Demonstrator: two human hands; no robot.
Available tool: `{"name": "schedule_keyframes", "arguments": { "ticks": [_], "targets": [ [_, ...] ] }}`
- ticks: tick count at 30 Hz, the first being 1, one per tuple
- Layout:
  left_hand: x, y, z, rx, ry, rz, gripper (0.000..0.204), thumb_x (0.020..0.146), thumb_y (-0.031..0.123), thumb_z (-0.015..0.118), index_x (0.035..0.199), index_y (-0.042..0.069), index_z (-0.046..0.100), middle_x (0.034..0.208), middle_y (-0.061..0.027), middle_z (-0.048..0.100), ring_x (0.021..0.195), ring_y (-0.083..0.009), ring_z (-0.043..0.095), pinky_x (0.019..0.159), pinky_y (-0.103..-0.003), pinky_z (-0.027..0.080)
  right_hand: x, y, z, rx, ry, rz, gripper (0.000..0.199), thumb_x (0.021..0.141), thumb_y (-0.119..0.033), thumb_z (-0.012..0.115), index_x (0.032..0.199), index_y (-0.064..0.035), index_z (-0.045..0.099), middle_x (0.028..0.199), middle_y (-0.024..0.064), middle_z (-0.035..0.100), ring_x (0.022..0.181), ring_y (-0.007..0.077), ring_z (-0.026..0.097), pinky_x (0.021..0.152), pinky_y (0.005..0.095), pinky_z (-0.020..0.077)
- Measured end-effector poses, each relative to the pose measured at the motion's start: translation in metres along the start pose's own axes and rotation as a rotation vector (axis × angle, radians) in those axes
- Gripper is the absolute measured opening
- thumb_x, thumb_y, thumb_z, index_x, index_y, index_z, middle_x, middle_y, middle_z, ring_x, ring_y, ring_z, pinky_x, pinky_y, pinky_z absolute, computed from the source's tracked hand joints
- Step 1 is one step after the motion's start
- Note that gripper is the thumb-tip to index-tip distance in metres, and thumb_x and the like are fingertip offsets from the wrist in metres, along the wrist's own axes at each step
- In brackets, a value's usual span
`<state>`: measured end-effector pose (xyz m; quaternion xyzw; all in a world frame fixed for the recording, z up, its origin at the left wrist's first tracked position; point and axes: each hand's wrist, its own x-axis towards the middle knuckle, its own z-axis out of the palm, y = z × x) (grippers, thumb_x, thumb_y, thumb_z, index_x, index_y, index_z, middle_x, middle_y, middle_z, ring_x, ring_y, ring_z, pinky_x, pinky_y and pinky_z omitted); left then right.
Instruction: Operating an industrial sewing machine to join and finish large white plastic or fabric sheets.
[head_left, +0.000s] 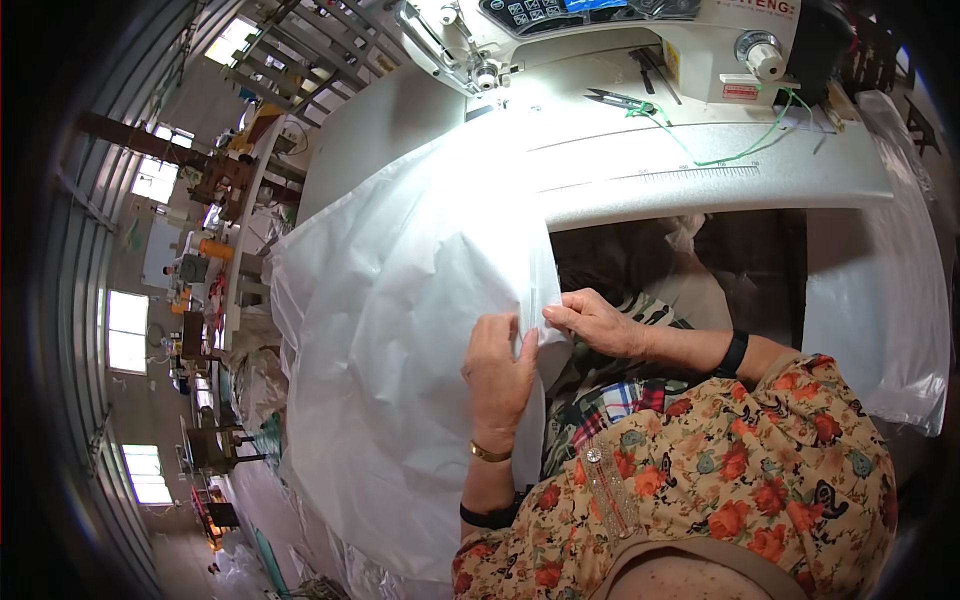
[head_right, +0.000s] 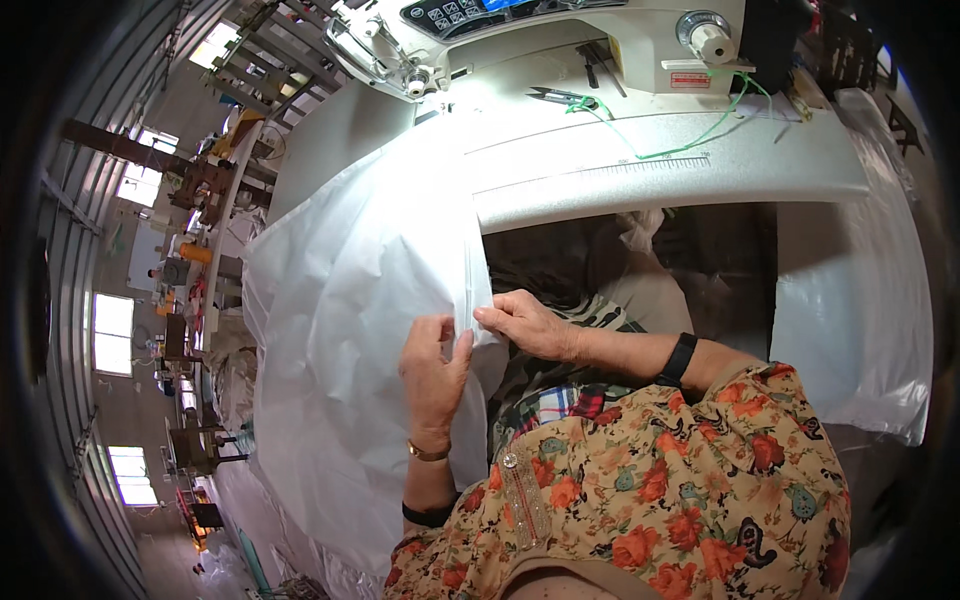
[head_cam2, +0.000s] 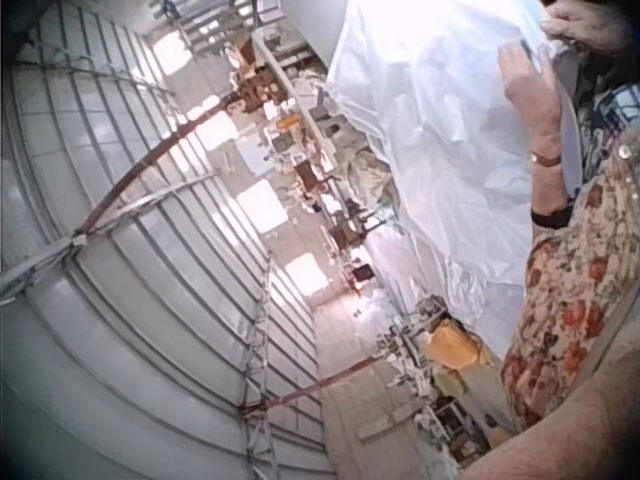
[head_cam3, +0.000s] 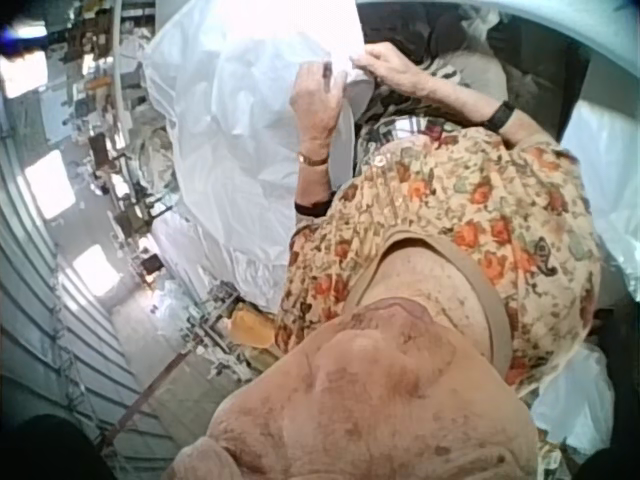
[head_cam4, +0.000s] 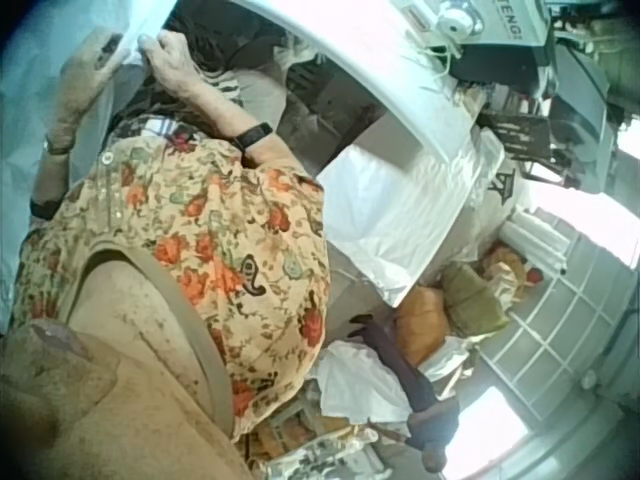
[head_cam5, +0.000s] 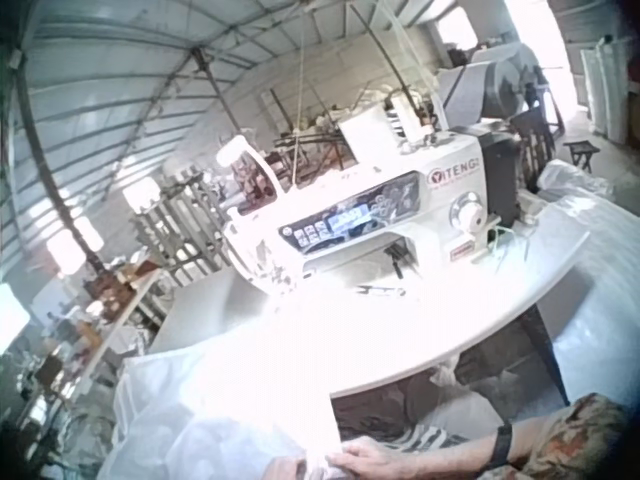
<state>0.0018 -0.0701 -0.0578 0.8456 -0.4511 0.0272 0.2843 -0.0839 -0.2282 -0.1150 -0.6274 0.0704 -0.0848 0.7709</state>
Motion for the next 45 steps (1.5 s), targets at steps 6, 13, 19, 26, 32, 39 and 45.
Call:
{"name": "schedule_keyframes", "arguments": {
  "ticks": [6, 13, 19, 26, 32, 39, 45],
  "targets": [
    [-0.004, -0.007, 0.01, -0.189, -0.071, -0.163, 0.016, 0.09, 0.005, 0.061, 0.105, 0.001, 0.061, 0.09, -0.0119, 0.061, 0.08, -0.023, 0.06, 0.07, -0.034, 0.048, -0.015, 0.006, -0.015, -0.07, 0.062, -0.091, 0.036, 0.099, -0.027, 0.057, 0.081, 0.0037, 0.063, 0.068, -0.0016, 0.053, 0.066, 0.0062, 0.045, 0.057, 0.0285, 0.0406],
    [-0.004, -0.037, -0.002, -0.935, 0.019, -0.463, 0.014, 0.099, 0.005, 0.056, 0.109, -0.004, 0.061, 0.094, -0.0013, 0.062, 0.081, -0.0039, 0.055, 0.072, -0.019, 0.047, -0.038, 0.006, -0.083, -0.388, 0.292, -0.058, 0.036, 0.096, -0.026, 0.055, 0.079, 0.0051, 0.062, 0.066, 0.0045, 0.057, 0.063, 0.0115, 0.052, 0.059, 0.0307, 0.0444],
    [0.002, -0.022, 0.003, -0.681, 0.022, -0.28, 0.019, 0.101, 0.014, 0.061, 0.11, -0.003, 0.06, 0.094, -0.003, 0.065, 0.084, -0.0034, 0.056, 0.071, -0.02, 0.046, -0.034, -0.029, -0.067, -1.177, 0.446, -0.4, 0.034, 0.089, -0.034, 0.071, 0.082, -0.0039, 0.056, 0.069, 0.0138, 0.057, 0.061, 0.035, 0.059, 0.059, 0.0417, 0.0475],
    [0.006, -0.014, 0.003, -0.825, -0.099, -0.359, 0.018, 0.103, 0.015, 0.058, 0.113, 0.0, 0.061, 0.085, 0.0018, 0.065, 0.071, -0.0013, 0.055, 0.061, -0.018, 0.044, 0.001, -0.04, 0.005, -0.223, 0.167, -0.285, 0.023, 0.096, -0.02, 0.064, 0.098, 0.0029, 0.065, 0.078, 0.0105, 0.066, 0.069, 0.0127, 0.059, 0.064, 0.0306, 0.0494],
    [0.005, -0.007, 0.014, -0.806, -0.051, -0.293, 0.023, 0.106, 0.018, 0.05, 0.112, -0.002, 0.06, 0.079, -0.0006, 0.061, 0.073, -0.0044, 0.054, 0.063, -0.022, 0.044, -0.002, -0.019, 0.019, -0.21, 0.115, -0.197, 0.022, 0.096, -0.019, 0.062, 0.105, 0.0014, 0.062, 0.081, 0.0131, 0.068, 0.074, 0.0162, 0.066, 0.069, 0.0304, 0.0522],
    [0.016, -0.016, 0.021, -0.854, -0.004, -0.356, 0.034, 0.106, 0.023, 0.054, 0.08, 0.001, 0.058, 0.072, 0.0037, 0.048, 0.066, -0.0043, 0.039, 0.056, -0.024, 0.034, -0.011, -0.011, 0.026, -0.354, 0.053, -0.288, 0.021, 0.093, -0.013, 0.062, 0.11, -0.0029, 0.062, 0.092, 0.0147, 0.07, 0.081, 0.028, 0.069, 0.073, 0.0378, 0.0547],
    [0.023, -0.004, 0.012, -0.709, 0.16, -0.316, 0.024, 0.098, 0.015, 0.066, 0.08, 0.001, 0.06, 0.067, 0.0071, 0.047, 0.06, -0.0035, 0.036, 0.052, -0.023, 0.029, -0.009, -0.01, 0.008, -0.51, -0.142, -0.466, 0.023, 0.094, -0.011, 0.06, 0.114, -0.002, 0.065, 0.098, 0.0134, 0.07, 0.086, 0.0252, 0.069, 0.076, 0.033, 0.0547]
  ]
}}
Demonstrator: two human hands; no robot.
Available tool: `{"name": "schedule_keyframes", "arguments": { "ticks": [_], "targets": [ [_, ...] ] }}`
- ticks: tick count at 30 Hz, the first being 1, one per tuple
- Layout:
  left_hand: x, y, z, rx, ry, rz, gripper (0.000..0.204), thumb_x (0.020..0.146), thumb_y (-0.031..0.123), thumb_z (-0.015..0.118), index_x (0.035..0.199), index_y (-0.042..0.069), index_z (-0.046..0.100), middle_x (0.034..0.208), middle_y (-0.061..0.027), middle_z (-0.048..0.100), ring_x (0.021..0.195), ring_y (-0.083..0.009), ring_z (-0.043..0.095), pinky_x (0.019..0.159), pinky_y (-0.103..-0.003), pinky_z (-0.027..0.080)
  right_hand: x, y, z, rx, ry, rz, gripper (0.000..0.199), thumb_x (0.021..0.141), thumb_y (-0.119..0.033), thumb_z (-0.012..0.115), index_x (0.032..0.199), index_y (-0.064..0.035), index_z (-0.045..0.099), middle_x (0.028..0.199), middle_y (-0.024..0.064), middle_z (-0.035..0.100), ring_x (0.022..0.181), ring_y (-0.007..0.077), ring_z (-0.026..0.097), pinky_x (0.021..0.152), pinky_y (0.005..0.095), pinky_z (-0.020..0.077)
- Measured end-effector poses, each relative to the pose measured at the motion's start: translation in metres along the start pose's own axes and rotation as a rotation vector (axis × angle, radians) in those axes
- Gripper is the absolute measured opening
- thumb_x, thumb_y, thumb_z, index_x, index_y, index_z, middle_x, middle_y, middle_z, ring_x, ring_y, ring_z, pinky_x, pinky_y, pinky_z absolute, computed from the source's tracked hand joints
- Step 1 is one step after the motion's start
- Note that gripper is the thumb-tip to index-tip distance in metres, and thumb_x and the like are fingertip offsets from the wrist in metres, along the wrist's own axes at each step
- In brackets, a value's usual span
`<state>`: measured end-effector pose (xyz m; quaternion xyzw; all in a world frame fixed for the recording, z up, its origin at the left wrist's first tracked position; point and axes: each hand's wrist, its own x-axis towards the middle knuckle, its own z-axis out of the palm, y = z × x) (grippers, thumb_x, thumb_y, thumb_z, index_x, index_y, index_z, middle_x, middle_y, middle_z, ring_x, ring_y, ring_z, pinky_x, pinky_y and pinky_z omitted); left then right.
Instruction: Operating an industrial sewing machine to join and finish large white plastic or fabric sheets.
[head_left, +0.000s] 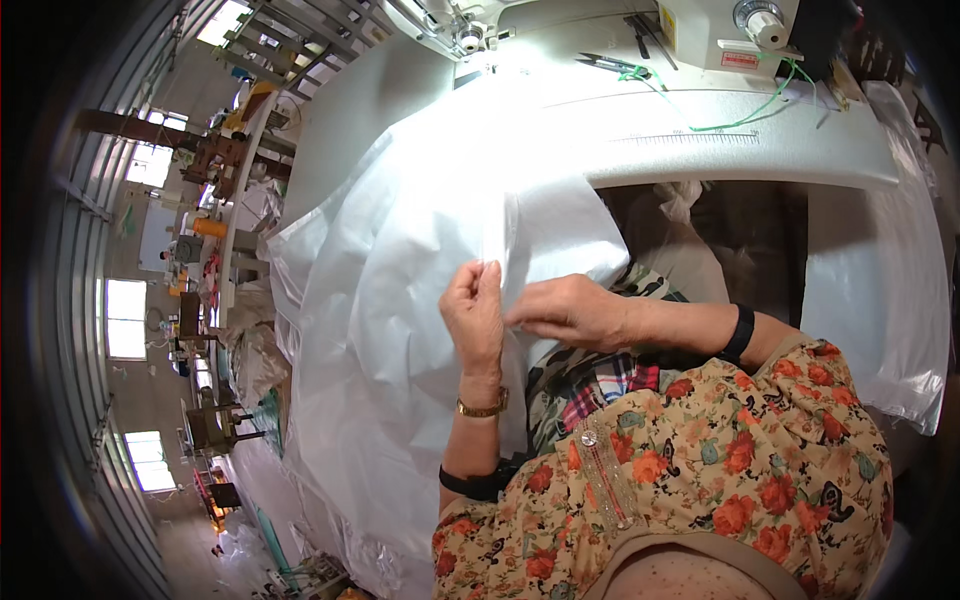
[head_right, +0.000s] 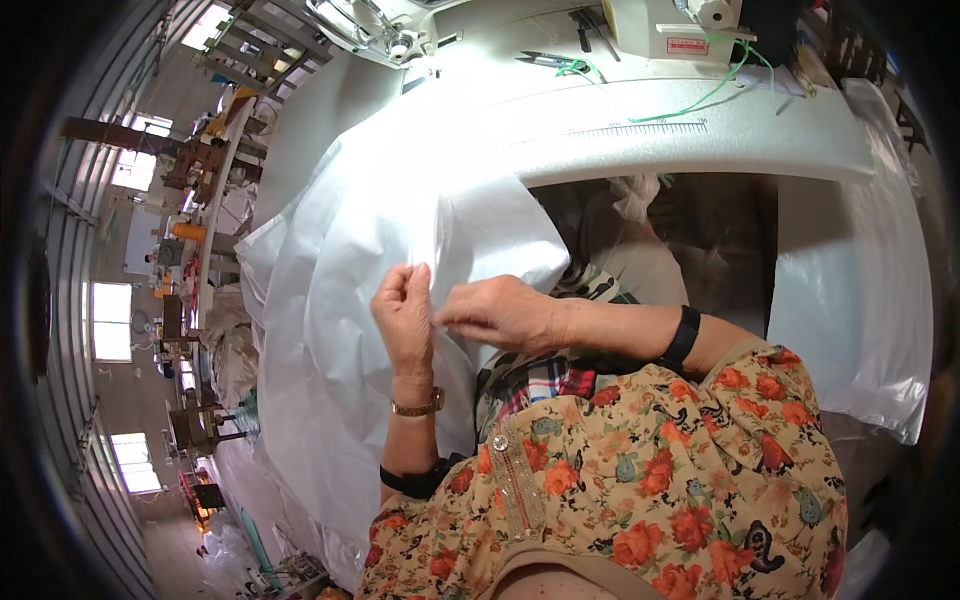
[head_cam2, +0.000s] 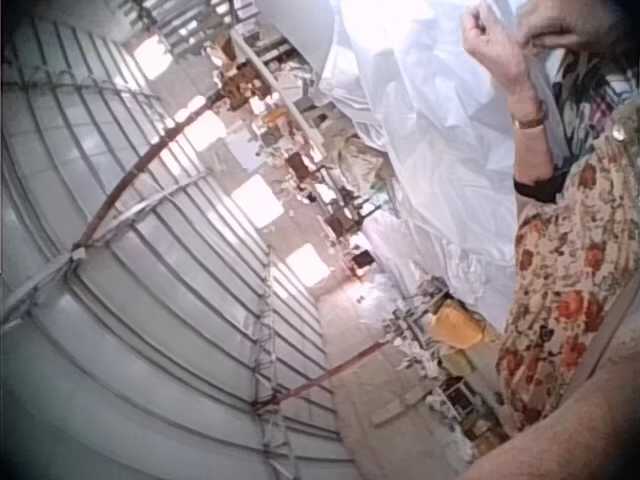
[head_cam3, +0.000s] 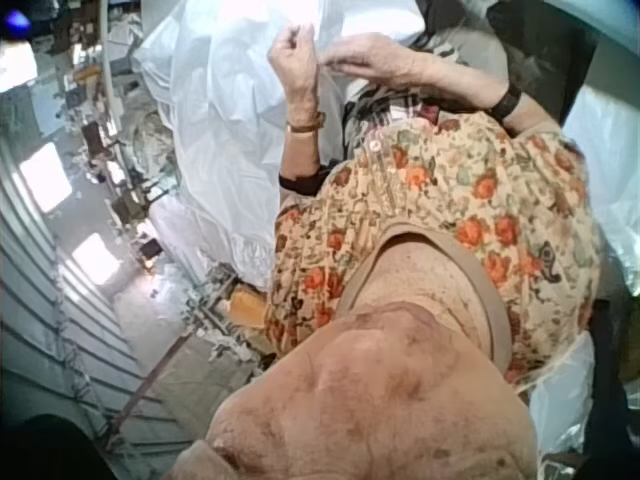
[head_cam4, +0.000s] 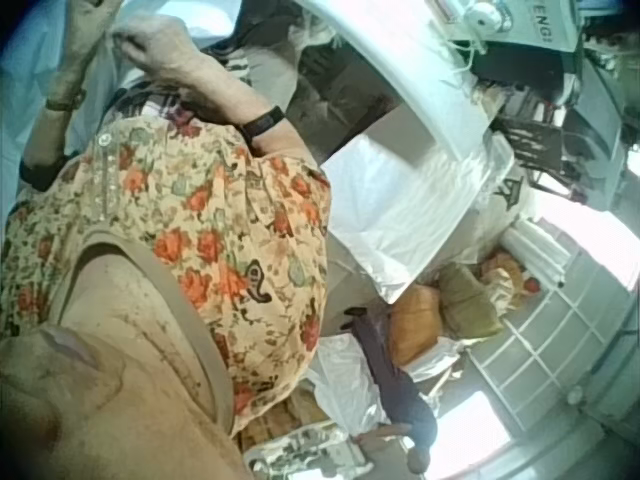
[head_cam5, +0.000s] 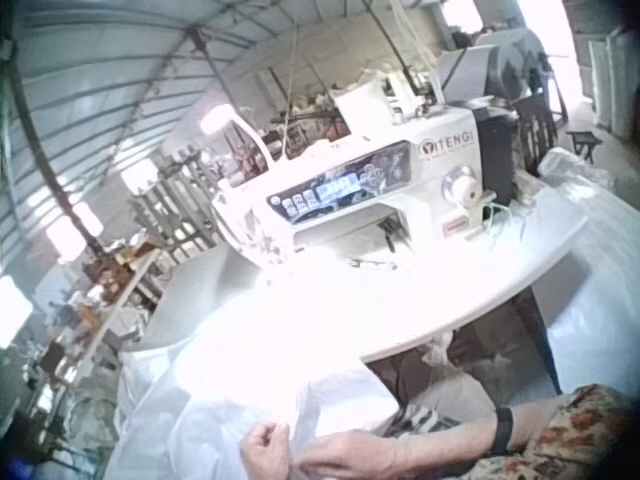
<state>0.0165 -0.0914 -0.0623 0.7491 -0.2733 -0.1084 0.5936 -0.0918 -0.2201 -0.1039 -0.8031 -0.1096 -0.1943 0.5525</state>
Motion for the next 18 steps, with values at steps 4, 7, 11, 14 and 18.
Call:
{"name": "schedule_keyframes", "arguments": {
  "ticks": [4, 7, 11, 14, 18],
  "targets": [
    [0.005, 0.032, -0.015, 0.505, 0.059, 0.319, 0.012, 0.093, 0.007, 0.066, 0.084, 0.0, 0.062, 0.067, -0.0051, 0.056, 0.055, -0.0144, 0.049, 0.052, -0.03, 0.039, 0.004, 0.001, -0.014, 0.252, 0.388, 0.313, 0.02, 0.096, -0.013, 0.06, 0.111, 0.0, 0.065, 0.096, 0.0091, 0.067, 0.088, 0.0155, 0.064, 0.079, 0.0302, 0.0521],
    [0.007, 0.044, -0.014, 0.747, -0.1, 0.632, 0.004, 0.091, 0.004, 0.064, 0.088, 0.001, 0.062, 0.076, -0.015, 0.061, 0.06, -0.0275, 0.059, 0.056, -0.037, 0.046, -0.004, 0.01, -0.026, -0.134, 0.615, 0.157, 0.023, 0.092, -0.013, 0.064, 0.111, -0.0002, 0.062, 0.097, 0.0105, 0.063, 0.086, 0.02, 0.063, 0.079, 0.0325, 0.052],
    [-0.002, 0.036, 0.01, 0.715, -0.211, 0.581, 0.008, 0.09, 0.002, 0.065, 0.085, 0.002, 0.059, 0.073, -0.0128, 0.058, 0.058, -0.0291, 0.057, 0.055, -0.036, 0.045, -0.041, 0.039, -0.036, -0.724, 0.736, 0.184, 0.031, 0.086, -0.017, 0.069, 0.11, -0.001, 0.058, 0.099, 0.0119, 0.06, 0.085, 0.0253, 0.062, 0.08, 0.0351, 0.052],
    [-0.005, 0.026, 0.022, 0.655, -0.233, 0.532, 0.012, 0.09, 0.003, 0.065, 0.083, 0.002, 0.057, 0.071, -0.012, 0.057, 0.056, -0.0269, 0.055, 0.054, -0.035, 0.043, -0.057, 0.06, -0.028, -0.254, 0.772, 0.457, 0.03, 0.091, -0.02, 0.07, 0.109, -0.0014, 0.055, 0.098, 0.0077, 0.06, 0.084, 0.0148, 0.058, 0.074, 0.0283, 0.0477],
    [-0.007, 0.024, 0.025, 0.61, -0.262, 0.473, 0.012, 0.093, 0.004, 0.065, 0.084, 0.001, 0.057, 0.069, -0.0104, 0.055, 0.053, -0.0226, 0.051, 0.053, -0.033, 0.042, -0.051, 0.049, -0.024, 0.166, 0.594, 0.5, 0.023, 0.096, -0.021, 0.065, 0.097, 0.0004, 0.056, 0.086, 0.0014, 0.055, 0.078, 0.0078, 0.05, 0.067, 0.0264, 0.0438]
  ]
}}
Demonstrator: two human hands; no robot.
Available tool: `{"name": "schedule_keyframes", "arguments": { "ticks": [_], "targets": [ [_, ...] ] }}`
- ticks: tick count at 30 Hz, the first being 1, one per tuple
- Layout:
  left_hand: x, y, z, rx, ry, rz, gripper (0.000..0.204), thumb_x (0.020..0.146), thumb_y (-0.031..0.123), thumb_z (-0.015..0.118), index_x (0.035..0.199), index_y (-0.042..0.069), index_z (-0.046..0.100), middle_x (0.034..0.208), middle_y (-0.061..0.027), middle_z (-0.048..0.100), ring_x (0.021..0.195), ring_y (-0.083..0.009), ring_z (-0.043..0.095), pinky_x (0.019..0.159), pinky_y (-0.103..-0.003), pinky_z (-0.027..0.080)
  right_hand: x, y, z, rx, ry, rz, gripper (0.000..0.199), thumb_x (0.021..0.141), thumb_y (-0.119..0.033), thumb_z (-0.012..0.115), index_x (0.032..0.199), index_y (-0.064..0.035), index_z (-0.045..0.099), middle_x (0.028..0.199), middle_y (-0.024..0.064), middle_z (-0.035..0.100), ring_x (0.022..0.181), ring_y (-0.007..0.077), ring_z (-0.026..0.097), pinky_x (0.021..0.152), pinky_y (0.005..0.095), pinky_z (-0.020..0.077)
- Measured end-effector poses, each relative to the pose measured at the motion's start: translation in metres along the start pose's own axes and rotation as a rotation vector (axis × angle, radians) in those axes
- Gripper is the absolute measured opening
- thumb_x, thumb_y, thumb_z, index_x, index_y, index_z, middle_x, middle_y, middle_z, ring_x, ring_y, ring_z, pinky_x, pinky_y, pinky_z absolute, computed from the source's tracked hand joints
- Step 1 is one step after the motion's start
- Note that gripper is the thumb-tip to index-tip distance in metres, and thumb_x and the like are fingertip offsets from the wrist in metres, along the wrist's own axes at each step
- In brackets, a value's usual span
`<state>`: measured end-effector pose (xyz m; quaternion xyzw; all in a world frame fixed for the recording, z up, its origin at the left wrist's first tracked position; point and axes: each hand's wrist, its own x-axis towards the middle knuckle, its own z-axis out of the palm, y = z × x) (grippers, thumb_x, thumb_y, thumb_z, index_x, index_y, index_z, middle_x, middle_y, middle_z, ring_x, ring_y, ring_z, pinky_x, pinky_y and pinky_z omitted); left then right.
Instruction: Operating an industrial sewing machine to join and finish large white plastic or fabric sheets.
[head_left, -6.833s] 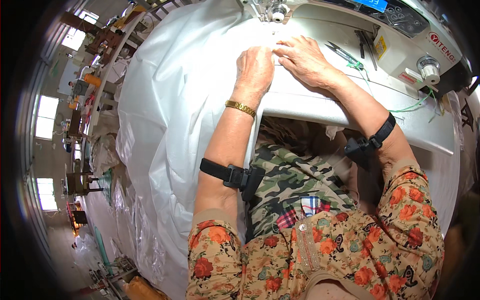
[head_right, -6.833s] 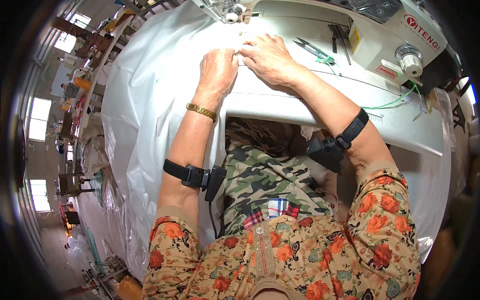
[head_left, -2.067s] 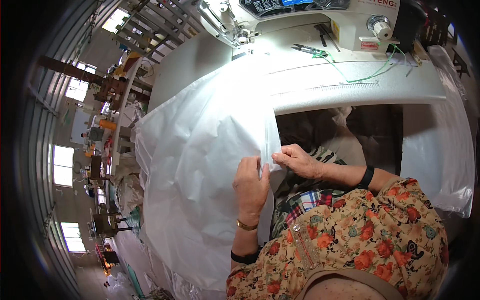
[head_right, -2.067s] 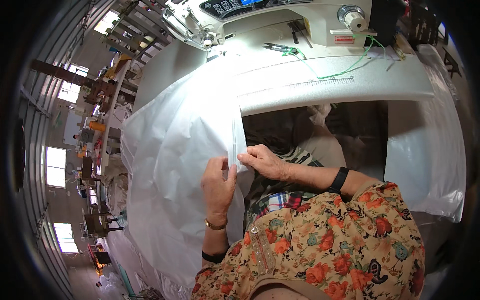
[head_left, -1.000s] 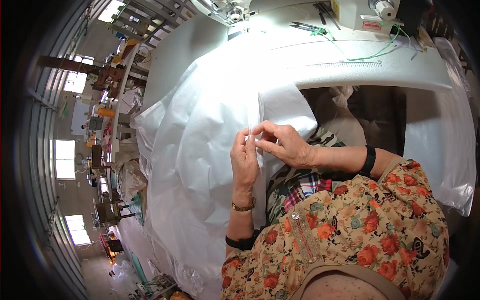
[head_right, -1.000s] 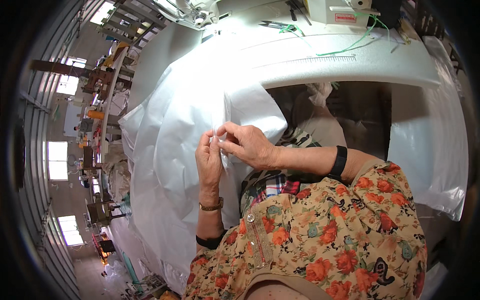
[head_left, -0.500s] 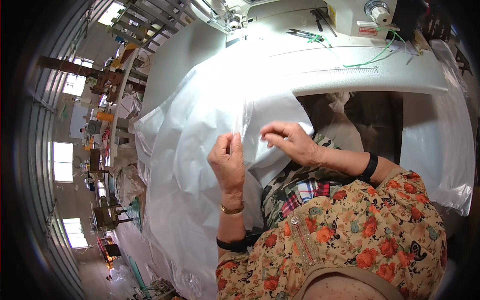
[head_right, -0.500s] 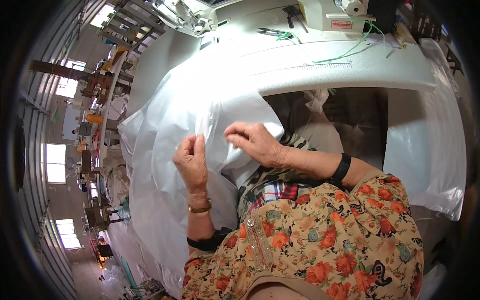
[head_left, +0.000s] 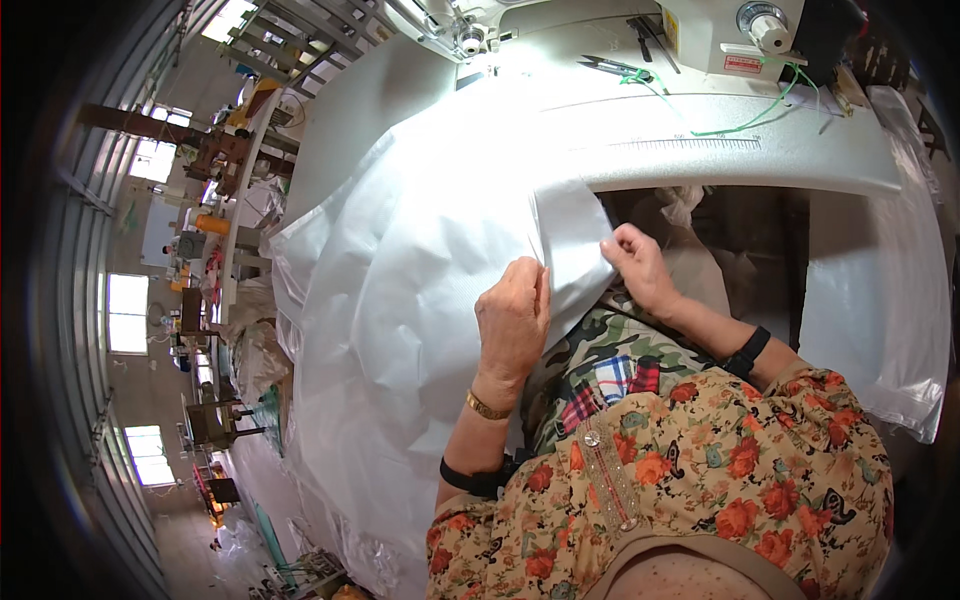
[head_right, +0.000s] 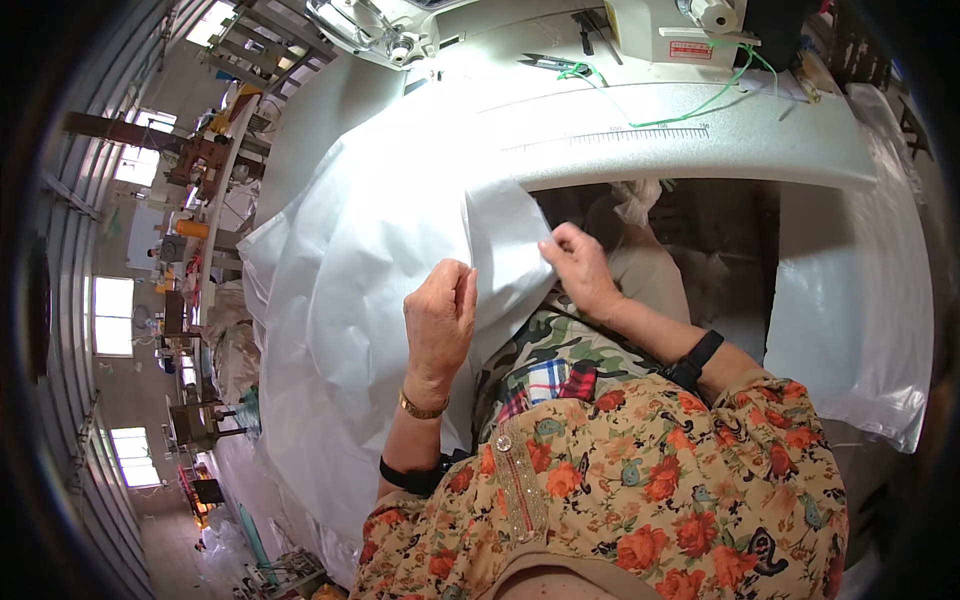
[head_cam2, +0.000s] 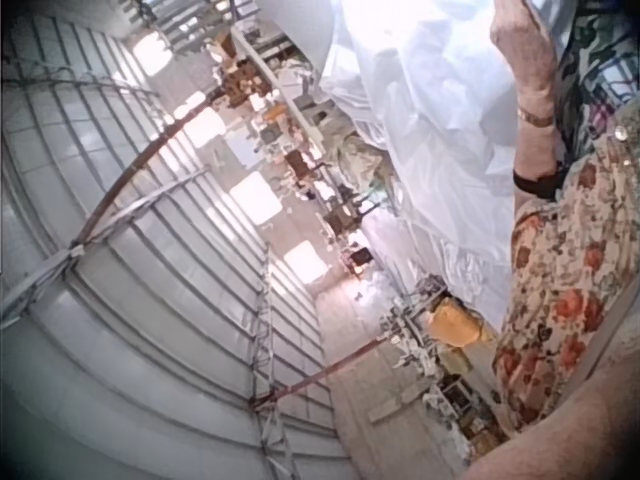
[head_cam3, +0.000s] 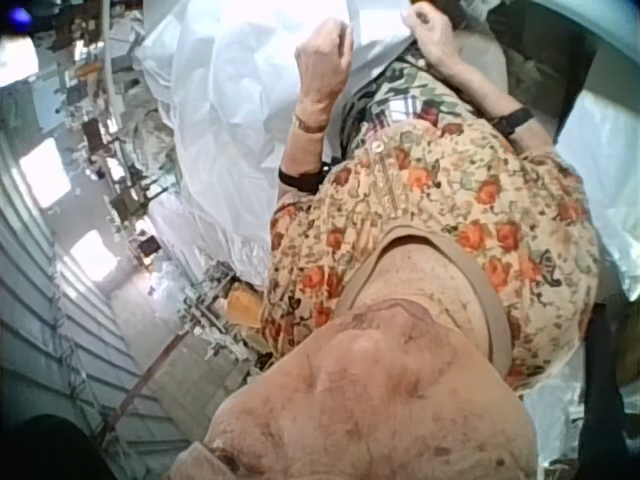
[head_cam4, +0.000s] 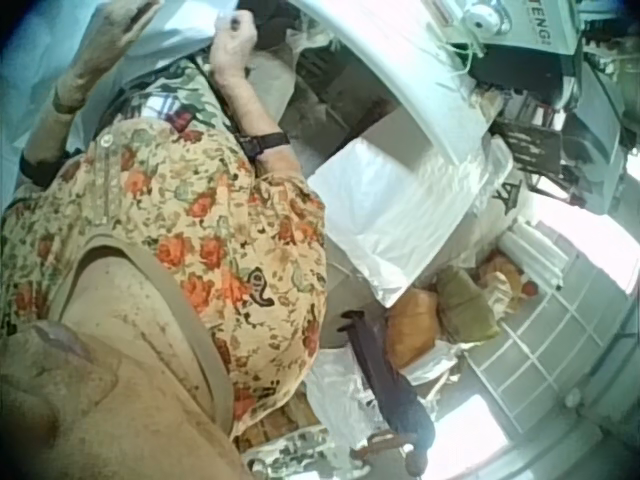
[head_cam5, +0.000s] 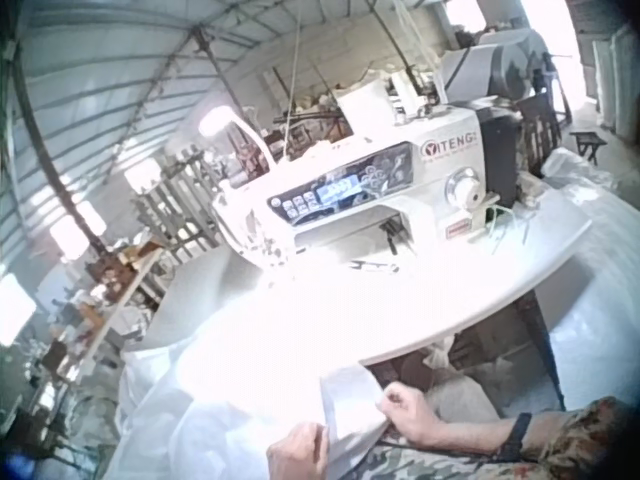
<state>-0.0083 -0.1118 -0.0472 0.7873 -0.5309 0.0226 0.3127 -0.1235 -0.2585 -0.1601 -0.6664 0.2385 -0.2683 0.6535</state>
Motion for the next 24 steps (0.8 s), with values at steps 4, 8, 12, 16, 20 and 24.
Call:
{"name": "schedule_keyframes", "arguments": {
  "ticks": [4, 8, 12, 16, 20, 24],
  "targets": [
    [-0.001, 0.001, -0.005, -0.169, -0.023, -0.126, 0.011, 0.096, 0.006, 0.061, 0.088, 0.0, 0.057, 0.069, -0.0115, 0.054, 0.055, -0.0215, 0.048, 0.055, -0.033, 0.042, -0.006, -0.048, 0.009, -0.036, -0.28, -0.265, 0.028, 0.098, -0.019, 0.059, 0.082, 0.0021, 0.049, 0.07, 0.0099, 0.047, 0.065, 0.0161, 0.046, 0.061, 0.0337, 0.043],
    [-0.002, -0.002, -0.007, -0.333, -0.024, -0.184, 0.011, 0.099, 0.007, 0.058, 0.092, -0.001, 0.057, 0.071, -0.0134, 0.055, 0.058, -0.0233, 0.05, 0.057, -0.035, 0.043, -0.009, -0.076, 0.021, -0.06, -0.437, -0.385, 0.022, 0.097, -0.016, 0.06, 0.085, -0.0001, 0.05, 0.073, 0.0154, 0.053, 0.066, 0.0324, 0.055, 0.063, 0.0408, 0.0467],
    [-0.005, -0.01, -0.004, -0.595, -0.01, -0.381, 0.014, 0.101, 0.011, 0.059, 0.092, 0.0, 0.058, 0.069, -0.0025, 0.052, 0.062, -0.0089, 0.044, 0.056, -0.028, 0.04, -0.013, -0.076, 0.035, -0.218, -0.417, -0.599, 0.019, 0.094, -0.015, 0.062, 0.087, -0.0015, 0.051, 0.075, 0.0151, 0.054, 0.071, 0.0356, 0.059, 0.065, 0.0431, 0.0485],
    [-0.012, -0.017, -0.003, -0.709, -0.025, -0.434, 0.014, 0.099, 0.012, 0.064, 0.091, 0.001, 0.059, 0.071, 0.0043, 0.051, 0.063, -0.0025, 0.042, 0.054, -0.022, 0.036, -0.014, -0.064, 0.036, -0.311, -0.472, -0.798, 0.016, 0.094, -0.015, 0.063, 0.092, -0.0012, 0.055, 0.077, 0.0144, 0.055, 0.071, 0.0326, 0.06, 0.066, 0.0412, 0.0494],
    [-0.012, -0.015, -0.016, -0.555, 0.028, -0.448, 0.011, 0.097, 0.01, 0.064, 0.091, 0.001, 0.061, 0.07, 0.0036, 0.055, 0.062, -0.0018, 0.044, 0.053, -0.021, 0.037, -0.007, -0.046, 0.028, -0.065, -0.47, -0.349, 0.016, 0.096, -0.015, 0.063, 0.1, 0.0004, 0.059, 0.087, 0.0102, 0.061, 0.079, 0.0196, 0.062, 0.072, 0.0325, 0.0496],
    [-0.001, 0.0, -0.049, -0.243, 0.057, -0.317, 0.009, 0.095, 0.007, 0.063, 0.092, -0.001, 0.062, 0.069, -0.0047, 0.061, 0.058, -0.0092, 0.053, 0.054, -0.027, 0.043, 0.015, -0.04, 0.078, 0.037, -0.054, -0.046, 0.026, 0.093, -0.018, 0.061, 0.112, 0.0003, 0.06, 0.097, 0.015, 0.065, 0.089, 0.0256, 0.065, 0.08, 0.0364, 0.0528]
  ]
}}
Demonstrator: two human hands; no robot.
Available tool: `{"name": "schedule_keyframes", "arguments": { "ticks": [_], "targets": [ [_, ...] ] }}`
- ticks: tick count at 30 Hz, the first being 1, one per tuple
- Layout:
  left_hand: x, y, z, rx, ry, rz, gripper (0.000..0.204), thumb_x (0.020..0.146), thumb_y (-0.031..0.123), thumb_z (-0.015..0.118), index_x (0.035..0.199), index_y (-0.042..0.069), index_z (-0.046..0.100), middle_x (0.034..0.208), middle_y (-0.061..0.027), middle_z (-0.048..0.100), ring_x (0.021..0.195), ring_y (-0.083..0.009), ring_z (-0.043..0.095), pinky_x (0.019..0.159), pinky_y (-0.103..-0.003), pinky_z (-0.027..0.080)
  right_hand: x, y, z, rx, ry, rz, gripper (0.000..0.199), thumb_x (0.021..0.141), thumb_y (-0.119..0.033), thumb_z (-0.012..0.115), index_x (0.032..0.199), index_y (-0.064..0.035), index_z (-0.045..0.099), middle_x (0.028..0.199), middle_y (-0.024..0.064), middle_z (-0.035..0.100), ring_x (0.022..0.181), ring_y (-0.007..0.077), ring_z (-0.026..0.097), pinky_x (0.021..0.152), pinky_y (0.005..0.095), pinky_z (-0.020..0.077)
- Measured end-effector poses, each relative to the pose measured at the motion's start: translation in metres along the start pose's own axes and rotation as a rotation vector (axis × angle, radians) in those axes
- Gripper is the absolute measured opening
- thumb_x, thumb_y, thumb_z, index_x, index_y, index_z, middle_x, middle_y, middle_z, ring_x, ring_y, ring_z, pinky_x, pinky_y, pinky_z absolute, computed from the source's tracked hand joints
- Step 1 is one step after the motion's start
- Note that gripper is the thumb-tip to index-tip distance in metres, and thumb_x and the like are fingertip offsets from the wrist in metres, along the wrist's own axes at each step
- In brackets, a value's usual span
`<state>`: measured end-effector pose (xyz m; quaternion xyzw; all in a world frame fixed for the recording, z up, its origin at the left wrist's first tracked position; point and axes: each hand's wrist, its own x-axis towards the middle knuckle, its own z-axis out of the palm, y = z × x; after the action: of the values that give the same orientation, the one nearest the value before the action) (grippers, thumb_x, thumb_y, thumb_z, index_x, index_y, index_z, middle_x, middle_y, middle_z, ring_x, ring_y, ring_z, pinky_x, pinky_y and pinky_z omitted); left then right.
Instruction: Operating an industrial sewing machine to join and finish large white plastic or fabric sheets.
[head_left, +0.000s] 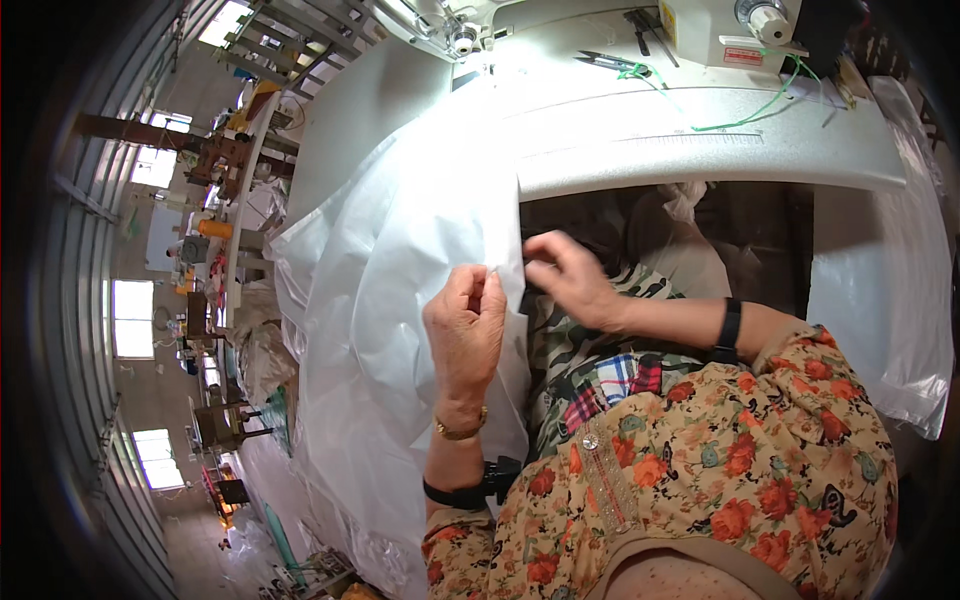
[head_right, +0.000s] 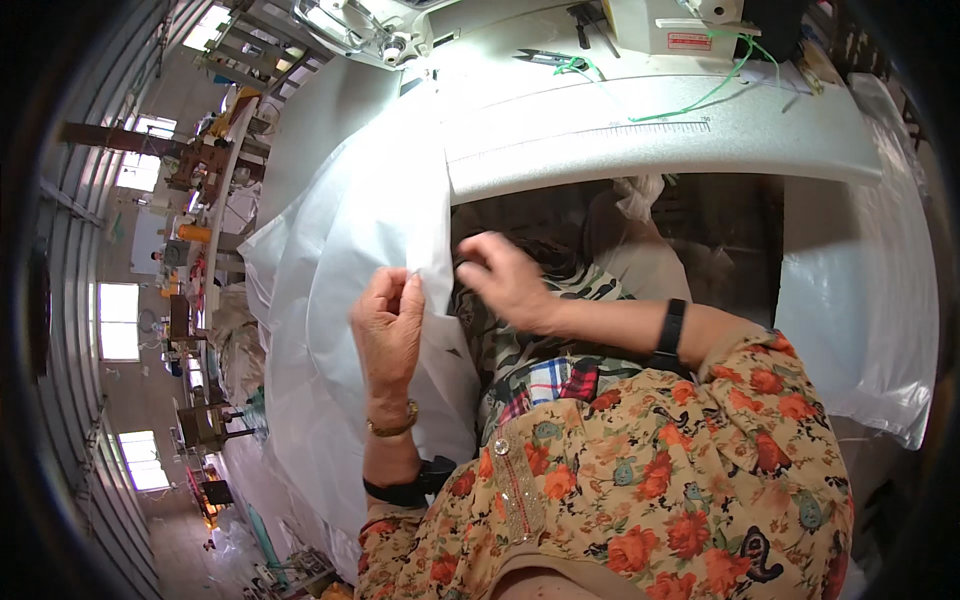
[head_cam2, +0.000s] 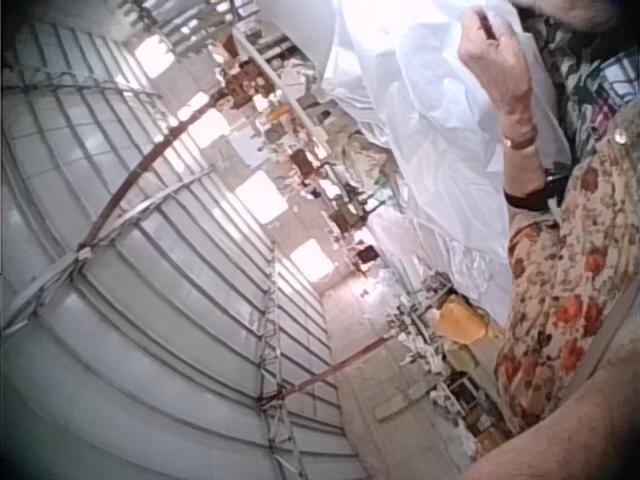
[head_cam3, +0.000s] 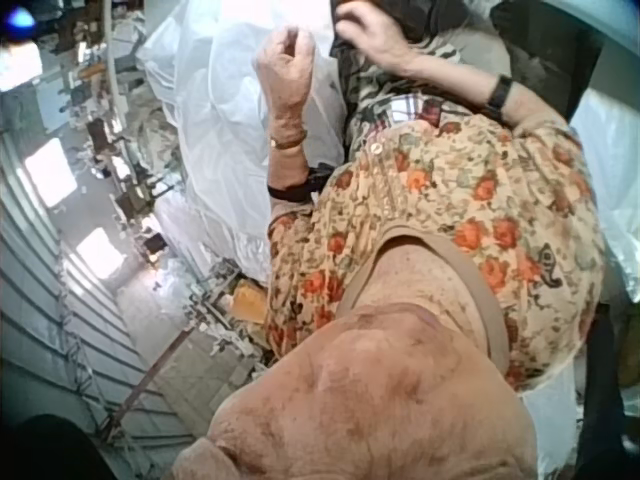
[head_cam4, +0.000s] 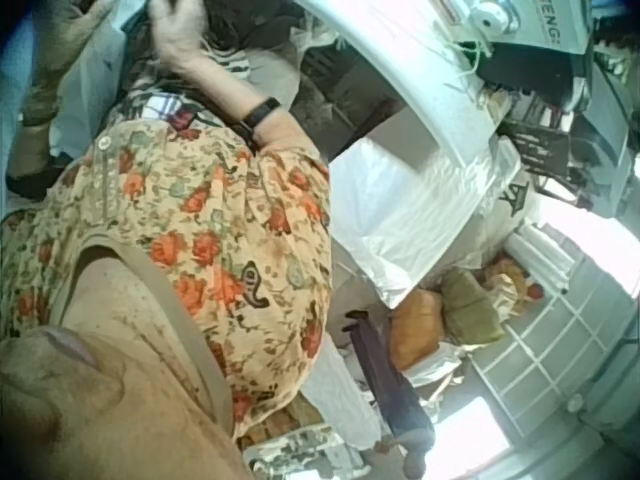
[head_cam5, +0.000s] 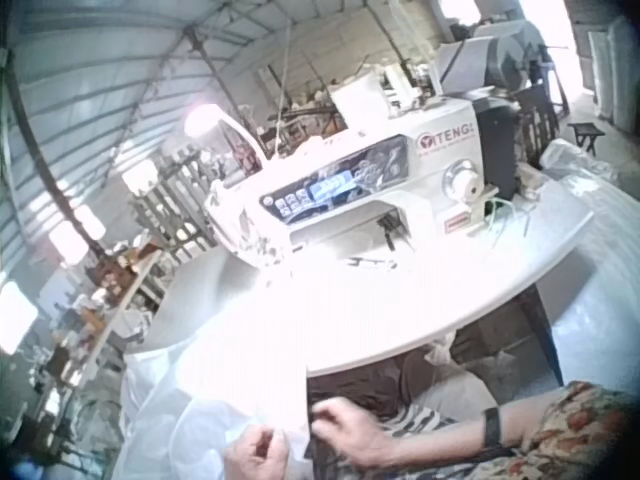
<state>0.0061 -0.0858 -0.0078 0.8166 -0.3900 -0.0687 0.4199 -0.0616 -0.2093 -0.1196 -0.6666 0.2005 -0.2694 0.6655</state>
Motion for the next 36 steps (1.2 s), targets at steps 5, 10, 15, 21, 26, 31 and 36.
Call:
{"name": "schedule_keyframes", "arguments": {
  "ticks": [5, 10, 15, 21, 26, 31, 36],
  "targets": [
    [0.016, 0.032, -0.028, 0.356, -0.099, 0.288, 0.006, 0.089, 0.004, 0.062, 0.087, -0.001, 0.058, 0.072, -0.0166, 0.061, 0.061, -0.0339, 0.061, 0.057, -0.039, 0.049, 0.013, -0.02, 0.074, -0.036, -0.54, -0.822, 0.019, 0.076, -0.003, 0.058, 0.095, -0.0004, 0.062, 0.1, 0.0221, 0.064, 0.092, 0.0395, 0.062, 0.076, 0.0449, 0.0531],
    [0.016, 0.028, -0.028, 0.497, -0.245, 0.298, 0.012, 0.088, 0.004, 0.062, 0.081, 0.001, 0.053, 0.073, -0.0175, 0.06, 0.067, -0.0373, 0.063, 0.059, -0.044, 0.049, 0.041, -0.046, 0.009, -0.73, -0.948, -0.499, 0.016, 0.082, -0.017, 0.062, 0.08, -0.0014, 0.062, 0.081, 0.0165, 0.066, 0.08, 0.0346, 0.066, 0.071, 0.0454, 0.0537],
    [0.016, 0.008, -0.018, 0.204, -0.325, 0.141, 0.007, 0.087, 0.004, 0.064, 0.086, -0.002, 0.059, 0.07, -0.0162, 0.063, 0.06, -0.0306, 0.063, 0.057, -0.038, 0.049, 0.078, -0.071, -0.056, -0.868, -0.264, -0.75, 0.018, 0.085, -0.016, 0.063, 0.095, -0.0021, 0.059, 0.093, 0.0142, 0.063, 0.087, 0.0321, 0.067, 0.069, 0.0428, 0.0549],
    [0.042, 0.005, -0.034, 0.046, -0.607, 0.083, 0.01, 0.091, 0.005, 0.063, 0.094, -0.004, 0.068, 0.07, -0.0083, 0.066, 0.059, -0.0125, 0.058, 0.056, -0.026, 0.047, 0.127, -0.066, -0.057, -0.839, -0.416, -1.106, 0.014, 0.082, -0.016, 0.064, 0.087, -0.0053, 0.056, 0.09, 0.0099, 0.059, 0.081, 0.0283, 0.065, 0.068, 0.0381, 0.0553],
    [0.129, -0.009, -0.03, 0.077, -0.411, 0.216, 0.016, 0.093, 0.008, 0.059, 0.098, -0.004, 0.067, 0.079, -0.0181, 0.068, 0.069, -0.0288, 0.066, 0.066, -0.035, 0.052, 0.122, -0.048, -0.059, -0.759, -0.402, -1.039, 0.014, 0.081, -0.014, 0.065, 0.085, -0.0045, 0.055, 0.093, 0.0085, 0.062, 0.085, 0.0275, 0.066, 0.072, 0.0383, 0.0552],
    [0.214, -0.027, 0.035, 0.248, -0.218, 0.335, 0.022, 0.089, 0.015, 0.061, 0.102, -0.003, 0.068, 0.089, -0.0232, 0.069, 0.082, -0.0397, 0.067, 0.077, -0.047, 0.052, 0.121, -0.052, -0.056, -0.687, -0.405, -1.049, 0.014, 0.08, -0.013, 0.064, 0.08, -0.005, 0.052, 0.081, 0.0092, 0.055, 0.078, 0.0295, 0.063, 0.067, 0.0407, 0.053],
    [0.231, -0.027, 0.07, 0.51, -0.123, 0.203, 0.031, 0.081, 0.024, 0.067, 0.094, -0.003, 0.071, 0.097, -0.0293, 0.069, 0.095, -0.0442, 0.067, 0.086, -0.049, 0.054, 0.12, -0.055, -0.055, -0.68, -0.413, -1.034, 0.014, 0.082, -0.013, 0.064, 0.08, -0.005, 0.052, 0.081, 0.0091, 0.055, 0.079, 0.0289, 0.062, 0.068, 0.0411, 0.0524]
  ]
}}
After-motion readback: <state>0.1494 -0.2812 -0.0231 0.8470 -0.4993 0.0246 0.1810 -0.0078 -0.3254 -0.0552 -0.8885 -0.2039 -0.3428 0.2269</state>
